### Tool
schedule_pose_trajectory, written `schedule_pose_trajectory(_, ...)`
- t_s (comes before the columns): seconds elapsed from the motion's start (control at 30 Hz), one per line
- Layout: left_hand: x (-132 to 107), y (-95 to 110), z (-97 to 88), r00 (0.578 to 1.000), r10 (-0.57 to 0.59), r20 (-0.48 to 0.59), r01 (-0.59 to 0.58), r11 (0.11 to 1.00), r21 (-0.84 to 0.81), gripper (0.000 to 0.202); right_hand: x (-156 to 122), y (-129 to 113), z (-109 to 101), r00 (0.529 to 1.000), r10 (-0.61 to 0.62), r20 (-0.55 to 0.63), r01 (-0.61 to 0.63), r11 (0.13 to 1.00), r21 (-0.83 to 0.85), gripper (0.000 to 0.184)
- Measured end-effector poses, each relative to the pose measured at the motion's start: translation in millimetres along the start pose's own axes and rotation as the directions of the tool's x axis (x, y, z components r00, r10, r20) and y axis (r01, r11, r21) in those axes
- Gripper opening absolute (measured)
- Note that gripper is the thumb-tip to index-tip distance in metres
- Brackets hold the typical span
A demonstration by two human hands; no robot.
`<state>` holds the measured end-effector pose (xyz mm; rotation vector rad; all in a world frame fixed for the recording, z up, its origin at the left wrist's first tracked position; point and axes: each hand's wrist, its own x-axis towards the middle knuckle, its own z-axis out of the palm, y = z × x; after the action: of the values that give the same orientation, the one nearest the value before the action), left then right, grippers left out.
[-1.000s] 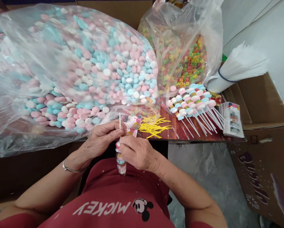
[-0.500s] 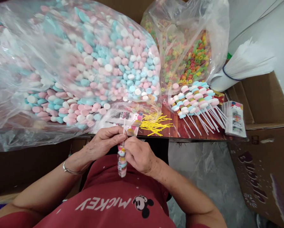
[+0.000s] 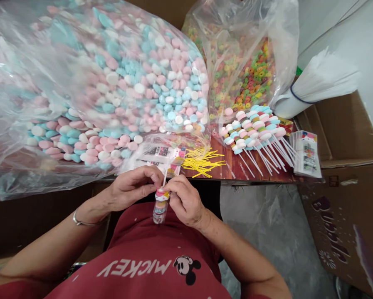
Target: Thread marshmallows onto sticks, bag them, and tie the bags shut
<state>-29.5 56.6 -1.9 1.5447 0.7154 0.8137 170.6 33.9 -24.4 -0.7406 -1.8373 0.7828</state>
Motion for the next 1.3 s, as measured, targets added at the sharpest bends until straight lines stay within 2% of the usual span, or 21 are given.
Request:
schedule_pose_trajectory(0.17, -5, -9, 4.7, 0.993, 0.09, -0.076, -0.082, 0.991, 0.108, 0.003, 4, -4, -4, 0.996, 0.015, 0.093, -0.018, 0.999, 0.038, 0.023)
schedule_pose_trajectory(0.33, -2, -10, 15.1, 0.961, 0.242, -0.135, -0.227, 0.967, 0.112, 0.009, 12, -8, -6, 0.99, 0.111, 0.084, -0.117, 0.991, 0.066, 0.016)
schedule_pose_trajectory(0.4, 0, -8, 18.4, 0.945, 0.249, -0.21, -0.24, 0.968, 0.065, 0.01, 15, -10, -8, 0.99, 0.129, 0.059, -0.134, 0.987, 0.089, 0.015)
schedule_pose_trajectory(0.47, 0, -7, 21.3, 0.944, 0.169, -0.282, -0.189, 0.981, -0.046, 0.014, 16, -10, -9, 0.99, 0.141, 0.012, -0.142, 0.986, 0.092, 0.015)
schedule_pose_trajectory(0.5, 0, -8, 22.8, 0.954, 0.102, -0.281, -0.139, 0.984, -0.113, 0.021, 17, -10, -10, 0.989, 0.146, -0.012, -0.145, 0.985, 0.091, 0.015)
schedule_pose_trajectory(0.6, -1, -11, 27.2, 0.99, -0.076, -0.116, 0.048, 0.973, -0.227, 0.044, 17, -8, -11, 0.988, 0.15, -0.047, -0.147, 0.987, 0.072, 0.016)
schedule_pose_trajectory(0.67, -1, -13, 29.8, 0.987, -0.155, -0.045, 0.143, 0.97, -0.197, 0.043, 17, -6, -11, 0.991, 0.131, -0.035, -0.13, 0.991, 0.031, 0.014)
schedule_pose_trajectory(0.77, 0, -15, 30.9, 0.977, -0.193, -0.093, 0.191, 0.981, -0.039, 0.024, 18, -7, -12, 0.995, 0.095, -0.008, -0.095, 0.995, -0.022, 0.013)
schedule_pose_trajectory(0.83, 1, -16, 29.2, 0.983, -0.126, -0.133, 0.144, 0.981, 0.134, 0.015, 19, -9, -13, 0.997, 0.081, -0.01, -0.081, 0.997, -0.017, 0.014)
schedule_pose_trajectory(0.93, 1, -20, 25.0, 0.987, 0.05, -0.154, 0.013, 0.923, 0.383, 0.018, 18, -12, -13, 0.996, 0.088, -0.034, -0.085, 0.993, 0.085, 0.014)
schedule_pose_trajectory(1.03, -1, -25, 22.0, 0.954, 0.242, -0.177, -0.107, 0.826, 0.553, 0.023, 18, -13, -14, 0.983, 0.16, -0.089, -0.136, 0.964, 0.229, 0.013)
schedule_pose_trajectory(1.13, -3, -29, 21.4, 0.929, 0.328, -0.172, -0.146, 0.751, 0.644, 0.021, 23, -13, -19, 0.973, 0.213, -0.09, -0.193, 0.962, 0.193, 0.012)
schedule_pose_trajectory(1.2, -4, -30, 21.9, 0.928, 0.34, -0.151, -0.16, 0.732, 0.663, 0.02, 27, -14, -23, 0.975, 0.218, -0.034, -0.213, 0.971, 0.104, 0.01)
schedule_pose_trajectory(1.3, -2, -28, 22.5, 0.93, 0.347, -0.122, -0.197, 0.749, 0.633, 0.02, 34, -14, -30, 0.981, 0.177, 0.085, -0.177, 0.984, -0.004, 0.009)
